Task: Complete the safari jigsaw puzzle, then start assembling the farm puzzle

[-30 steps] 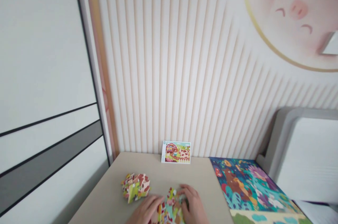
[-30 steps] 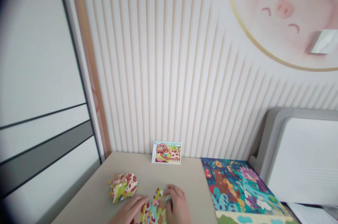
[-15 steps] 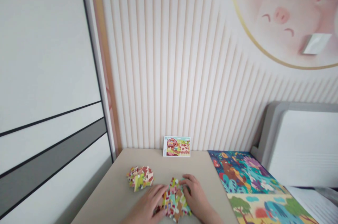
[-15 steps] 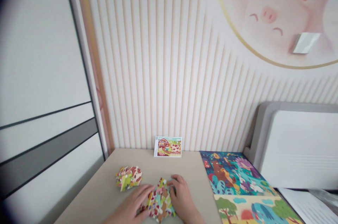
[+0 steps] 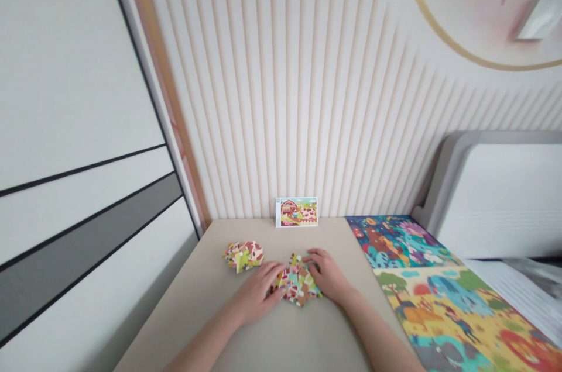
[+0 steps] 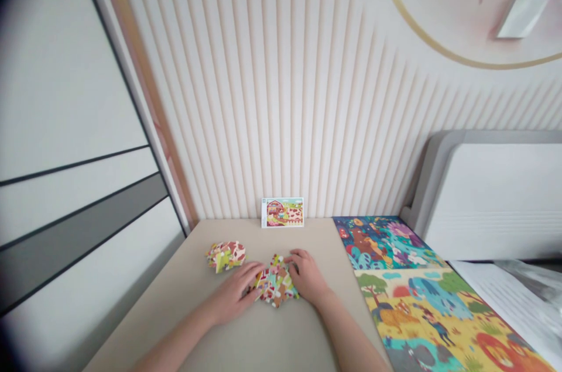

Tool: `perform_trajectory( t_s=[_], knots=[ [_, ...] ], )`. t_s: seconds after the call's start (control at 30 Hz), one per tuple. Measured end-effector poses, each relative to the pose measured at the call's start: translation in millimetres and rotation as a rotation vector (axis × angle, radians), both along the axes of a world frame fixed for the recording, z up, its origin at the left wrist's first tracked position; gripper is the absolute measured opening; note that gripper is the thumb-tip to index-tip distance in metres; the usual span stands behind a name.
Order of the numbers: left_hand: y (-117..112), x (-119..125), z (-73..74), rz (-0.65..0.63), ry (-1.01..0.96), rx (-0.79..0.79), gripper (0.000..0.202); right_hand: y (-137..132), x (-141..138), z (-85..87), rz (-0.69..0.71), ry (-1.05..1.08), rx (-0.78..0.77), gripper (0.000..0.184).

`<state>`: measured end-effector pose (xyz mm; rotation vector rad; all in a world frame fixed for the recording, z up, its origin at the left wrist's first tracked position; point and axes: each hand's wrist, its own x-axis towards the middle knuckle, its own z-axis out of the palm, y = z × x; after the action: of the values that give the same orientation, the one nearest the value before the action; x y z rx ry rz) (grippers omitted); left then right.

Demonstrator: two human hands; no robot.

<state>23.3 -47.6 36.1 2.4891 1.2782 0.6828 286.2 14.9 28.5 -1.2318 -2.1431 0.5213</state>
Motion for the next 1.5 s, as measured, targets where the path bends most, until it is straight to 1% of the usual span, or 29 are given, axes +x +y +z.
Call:
perform_trajectory(
  t_s=[0.1,0.2,0.3,0.37,0.4,0.47,0.53,0.6,0.67,0.73,0.77,0.8,0.83,0.93,1.0,1.07,1.13,1.2,1.33,1.4,1.43,1.5],
  knots=[
    [9,2,2.2,-0.002,-0.019,-0.001,0.060,0,0,2.5,0.004,-0.008,-0.006,0.032],
    [23,3,4.5,0.028,-0.043,-0.040,0.054,1,1,1.8,0.003,-0.014,-0.007,0.031],
    [30,7,4.3,0.083,-0.080,-0.019,0.049,2,1,-0.6,0.005,-0.018,-0.002,0.031],
    [28,10,3.4,0.121,-0.114,0.008,0.048,2,1,-1.6,0.009,-0.013,0.002,0.031],
    [26,11,3.2,0.116,-0.118,0.014,0.048,2,1,-1.5,0.013,-0.010,0.003,0.031],
    [20,13,4.3,0.061,-0.086,0.013,0.047,0,0,0.7,0.013,-0.004,0.004,0.032],
    [14,13,6.7,0.006,-0.026,0.018,0.050,-4,-1,5.7,0.012,-0.011,0.002,0.035],
    [10,14,8.6,-0.026,0.024,0.025,0.056,-8,-1,12.8,0.050,-0.048,-0.006,0.041],
    [11,14,8.2,-0.031,0.034,0.021,0.058,-14,0,20.3,0.145,-0.110,-0.026,0.049],
    [13,13,4.8,-0.011,0.002,0.006,0.057,-17,0,25.6,0.236,-0.162,-0.056,0.060],
    [15,13,2.2,0.006,-0.026,-0.004,0.055,-18,0,26.9,0.258,-0.171,-0.072,0.064],
    [17,12,-0.7,0.023,-0.056,-0.012,0.054,-19,1,27.3,0.258,-0.165,-0.085,0.064],
    [19,11,-3.7,0.040,-0.085,-0.021,0.053,-18,0,26.8,0.246,-0.148,-0.095,0.059],
    [23,10,-10.8,0.079,-0.145,-0.046,0.051,-14,0,21.9,0.198,-0.047,-0.085,0.035],
    [24,10,-12.1,0.090,-0.168,-0.061,0.052,-9,1,18.0,0.167,0.022,-0.070,0.027],
    [22,11,-10.3,0.087,-0.187,-0.067,0.052,-5,3,14.4,0.099,0.074,-0.071,0.021],
    [20,12,-6.4,0.069,-0.198,-0.068,0.053,0,6,11.3,0.017,0.109,-0.081,0.018],
    [17,13,-1.8,0.024,-0.197,-0.068,0.054,4,10,9.0,-0.036,0.146,-0.089,0.019],
    [12,12,5.8,-0.145,-0.133,-0.071,0.063,9,17,8.6,-0.075,0.241,-0.107,0.027],
    [11,11,7.4,-0.219,-0.058,-0.040,0.074,8,19,10.7,-0.033,0.268,-0.143,0.035],
    [11,11,7.4,-0.232,-0.019,-0.019,0.081,7,21,12.1,0.008,0.258,-0.163,0.040],
    [11,12,5.4,-0.198,0.037,0.010,0.094,3,23,14.8,0.107,0.173,-0.176,0.056]
  ],
)
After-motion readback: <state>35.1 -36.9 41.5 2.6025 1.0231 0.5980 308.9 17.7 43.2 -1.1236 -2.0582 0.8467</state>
